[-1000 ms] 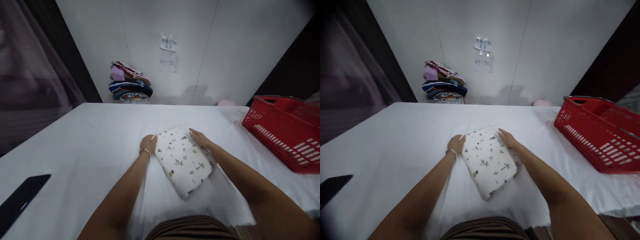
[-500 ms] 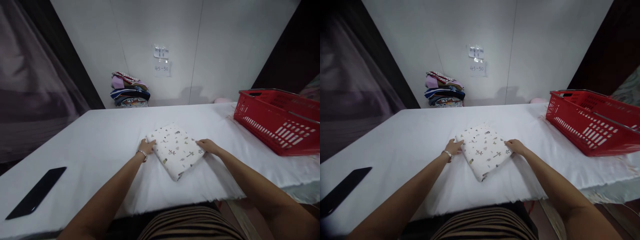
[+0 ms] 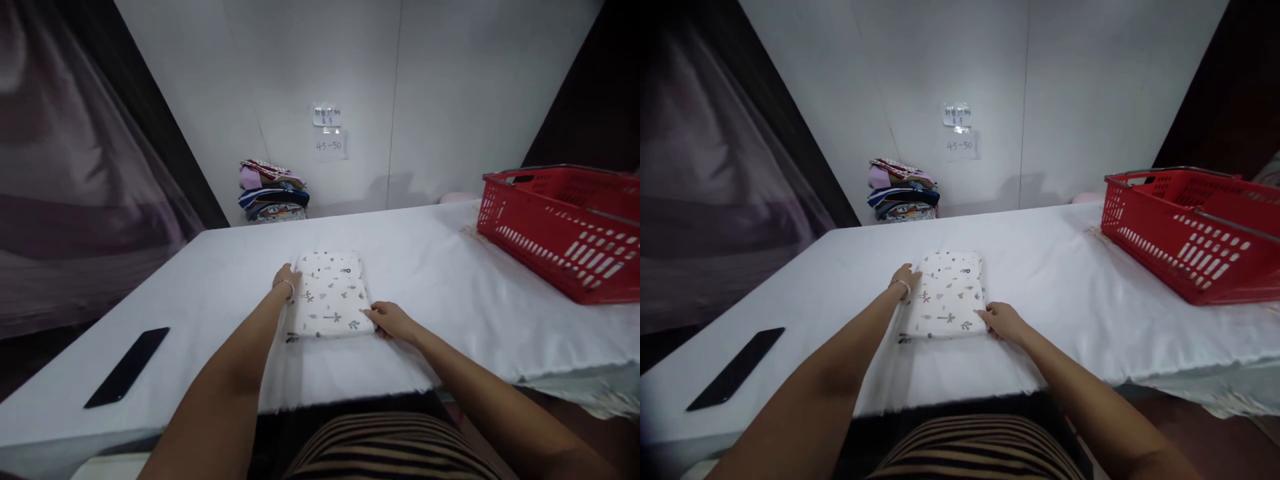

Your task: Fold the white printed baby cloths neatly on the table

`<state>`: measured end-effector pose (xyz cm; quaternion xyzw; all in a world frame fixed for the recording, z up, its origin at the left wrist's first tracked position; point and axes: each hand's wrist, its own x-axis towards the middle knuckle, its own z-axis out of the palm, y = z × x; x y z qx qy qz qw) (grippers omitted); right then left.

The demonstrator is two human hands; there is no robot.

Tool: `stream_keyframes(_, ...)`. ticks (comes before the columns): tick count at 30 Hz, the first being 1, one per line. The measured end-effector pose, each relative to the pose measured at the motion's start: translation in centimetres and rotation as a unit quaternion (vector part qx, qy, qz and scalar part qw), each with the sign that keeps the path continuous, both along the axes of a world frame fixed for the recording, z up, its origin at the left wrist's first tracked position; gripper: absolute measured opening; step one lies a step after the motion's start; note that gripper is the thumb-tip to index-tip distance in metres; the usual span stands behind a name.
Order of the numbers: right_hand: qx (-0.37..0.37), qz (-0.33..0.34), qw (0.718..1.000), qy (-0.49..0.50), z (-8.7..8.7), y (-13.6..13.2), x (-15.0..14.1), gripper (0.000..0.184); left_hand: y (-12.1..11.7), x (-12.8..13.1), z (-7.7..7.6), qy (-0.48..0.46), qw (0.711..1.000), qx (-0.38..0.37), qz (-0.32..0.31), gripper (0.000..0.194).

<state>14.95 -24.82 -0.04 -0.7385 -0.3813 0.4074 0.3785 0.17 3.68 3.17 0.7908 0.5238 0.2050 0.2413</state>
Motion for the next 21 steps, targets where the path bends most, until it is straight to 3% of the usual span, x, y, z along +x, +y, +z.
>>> stream_keyframes(2, 0.014, -0.022, 0.999, 0.038, -0.3, -0.3, 0.0, 0.029, -1.6, -0.7, -0.3, 0.037, 0.999, 0.026, -0.031, 0.050)
stream_keyframes(4, 0.033, -0.035, 0.996, 0.074, -0.5, -0.7, 0.3, 0.022, -4.2, -1.3, -0.8, 0.080, 0.989, 0.074, -0.103, 0.050)
stream_keyframes(7, 0.065, -0.059, 0.991, 0.103, -0.8, -0.6, 0.7, 0.011, -8.8, -2.0, -2.0, 0.142, 0.955, 0.134, -0.225, 0.053)
stream_keyframes(9, 0.083, -0.076, 0.987, 0.116, -0.8, -0.2, 1.0, 0.005, -11.2, -2.4, -2.9, 0.176, 0.935, 0.143, -0.272, 0.057)
stream_keyframes(13, 0.100, -0.100, 0.982, 0.123, -0.5, 1.7, 2.3, 0.006, -13.0, -2.5, -3.4, 0.202, 0.929, 0.119, -0.287, 0.058)
stream_keyframes(17, 0.098, -0.126, 0.979, 0.123, -0.4, 3.9, 4.4, 0.004, -13.1, -1.1, -1.5, 0.164, 0.950, 0.068, -0.256, 0.046)
stream_keyframes(21, 0.097, -0.141, 0.977, 0.131, -0.3, 6.2, 5.6, 0.010, -13.7, 2.5, 0.3, 0.072, 0.968, 0.055, -0.234, 0.031)
